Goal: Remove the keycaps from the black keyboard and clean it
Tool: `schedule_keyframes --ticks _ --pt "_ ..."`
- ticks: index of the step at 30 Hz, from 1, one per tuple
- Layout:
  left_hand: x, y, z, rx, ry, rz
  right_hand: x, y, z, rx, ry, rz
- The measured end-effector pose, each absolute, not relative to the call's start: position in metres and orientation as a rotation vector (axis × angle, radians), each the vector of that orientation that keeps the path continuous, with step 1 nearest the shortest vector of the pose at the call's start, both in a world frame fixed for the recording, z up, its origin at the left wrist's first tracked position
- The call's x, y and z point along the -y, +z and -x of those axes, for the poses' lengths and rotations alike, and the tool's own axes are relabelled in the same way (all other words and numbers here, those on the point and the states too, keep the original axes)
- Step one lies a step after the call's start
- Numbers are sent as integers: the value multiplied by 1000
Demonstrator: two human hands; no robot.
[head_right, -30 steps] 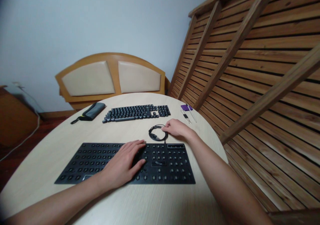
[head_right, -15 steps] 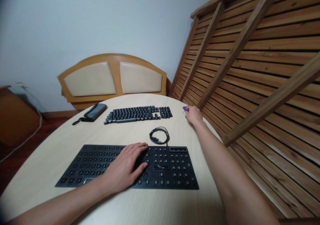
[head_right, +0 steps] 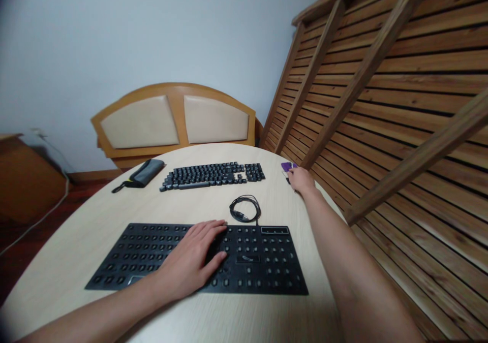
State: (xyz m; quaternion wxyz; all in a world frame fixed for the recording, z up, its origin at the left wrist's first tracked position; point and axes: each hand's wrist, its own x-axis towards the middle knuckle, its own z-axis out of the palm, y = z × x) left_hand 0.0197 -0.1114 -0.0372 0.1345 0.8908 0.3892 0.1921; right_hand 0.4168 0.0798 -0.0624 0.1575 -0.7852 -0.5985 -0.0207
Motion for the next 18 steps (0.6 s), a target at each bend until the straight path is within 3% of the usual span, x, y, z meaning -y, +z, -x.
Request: schedule_keyframes --ticks 18 --pt "110 -39 -19 -1130 530 -2600 -48 -45 -414 1537 -41 2287"
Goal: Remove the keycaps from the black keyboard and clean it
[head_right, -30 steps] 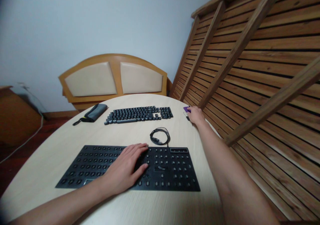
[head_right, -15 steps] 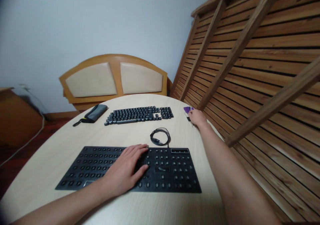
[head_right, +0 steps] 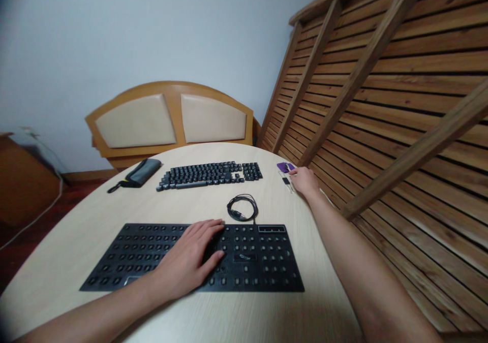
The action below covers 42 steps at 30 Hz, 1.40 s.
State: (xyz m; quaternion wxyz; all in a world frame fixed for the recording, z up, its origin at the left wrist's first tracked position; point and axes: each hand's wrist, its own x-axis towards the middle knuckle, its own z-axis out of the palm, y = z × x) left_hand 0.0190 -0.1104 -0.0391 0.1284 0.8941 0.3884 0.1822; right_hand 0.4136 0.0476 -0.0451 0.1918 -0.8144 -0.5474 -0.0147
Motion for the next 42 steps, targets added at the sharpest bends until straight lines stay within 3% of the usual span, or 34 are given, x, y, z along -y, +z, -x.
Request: schedule_keyframes --ticks 11,28,42 --pt "112 -37 -20 -1132 541 -2599 -25 -51 -417 1612 20 2281" --pt "112 -35 -20 -1140 550 -2565 -114 -57 -425 1428 182 2144" --pt "105 -40 -20 -1162 796 -2247 -24 -4 -321 1583 306 1485"
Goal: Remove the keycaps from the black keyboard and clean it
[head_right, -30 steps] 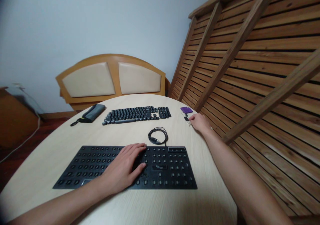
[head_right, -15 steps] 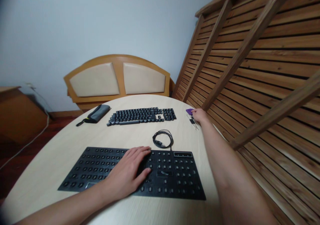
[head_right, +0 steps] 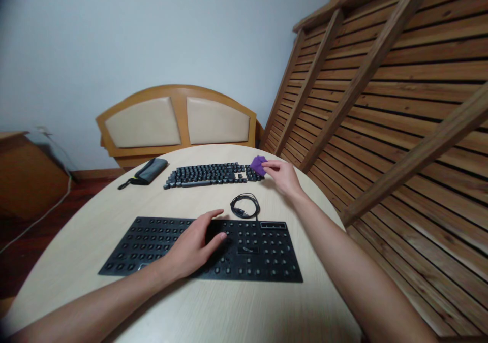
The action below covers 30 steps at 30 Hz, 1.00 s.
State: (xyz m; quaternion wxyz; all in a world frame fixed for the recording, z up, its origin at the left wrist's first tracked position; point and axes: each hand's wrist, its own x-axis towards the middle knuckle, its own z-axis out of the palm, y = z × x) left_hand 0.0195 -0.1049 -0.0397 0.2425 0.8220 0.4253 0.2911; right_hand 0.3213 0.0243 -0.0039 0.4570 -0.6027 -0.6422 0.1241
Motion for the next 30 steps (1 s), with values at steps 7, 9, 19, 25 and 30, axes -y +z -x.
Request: schedule_keyframes --ticks 7,9,19,25,30 --pt "92 -28 -19 -1036 1121 -1725 61 -3 -229 1677 849 1044" --pt "90 -25 -16 -1010 1125 -1688 77 -9 -214 1601 991 1002" --pt "99 -22 -11 -976 933 -2074 97 -14 -224 1764 1030 1091" --pt "111 -30 -7 -808 529 -2634 84 -1 -277 1956 329 1354" --pt "112 -37 -10 -872 402 -2723 86 -6 -298 2213 318 1334"
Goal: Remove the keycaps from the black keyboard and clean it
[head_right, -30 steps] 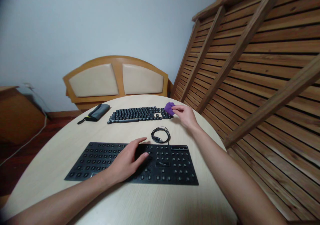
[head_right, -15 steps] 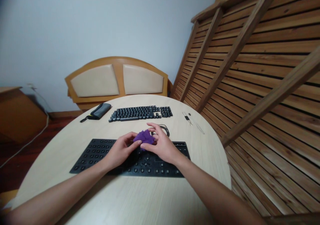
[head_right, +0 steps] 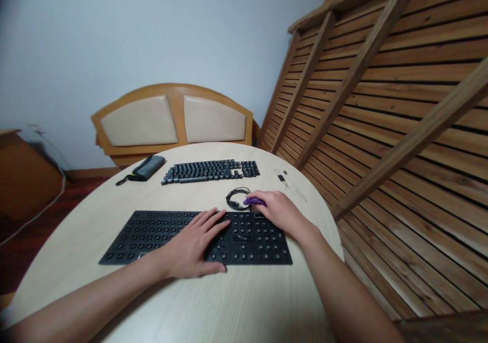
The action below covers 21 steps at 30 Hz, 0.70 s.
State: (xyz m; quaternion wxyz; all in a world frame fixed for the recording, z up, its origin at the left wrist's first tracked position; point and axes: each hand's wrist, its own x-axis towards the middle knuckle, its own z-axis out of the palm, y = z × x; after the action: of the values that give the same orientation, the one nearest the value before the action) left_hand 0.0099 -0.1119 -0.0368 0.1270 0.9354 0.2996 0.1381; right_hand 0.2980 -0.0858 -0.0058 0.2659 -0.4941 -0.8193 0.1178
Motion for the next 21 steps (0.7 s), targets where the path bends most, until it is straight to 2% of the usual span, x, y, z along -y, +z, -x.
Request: schedule_keyframes --ticks 14,21 --pt "105 -44 -9 -912 430 -2781 151 -23 -309 2412 204 1380" --pt "106 -40 -10 -929 288 -2852 138 -10 -310 2296 -32 1477"
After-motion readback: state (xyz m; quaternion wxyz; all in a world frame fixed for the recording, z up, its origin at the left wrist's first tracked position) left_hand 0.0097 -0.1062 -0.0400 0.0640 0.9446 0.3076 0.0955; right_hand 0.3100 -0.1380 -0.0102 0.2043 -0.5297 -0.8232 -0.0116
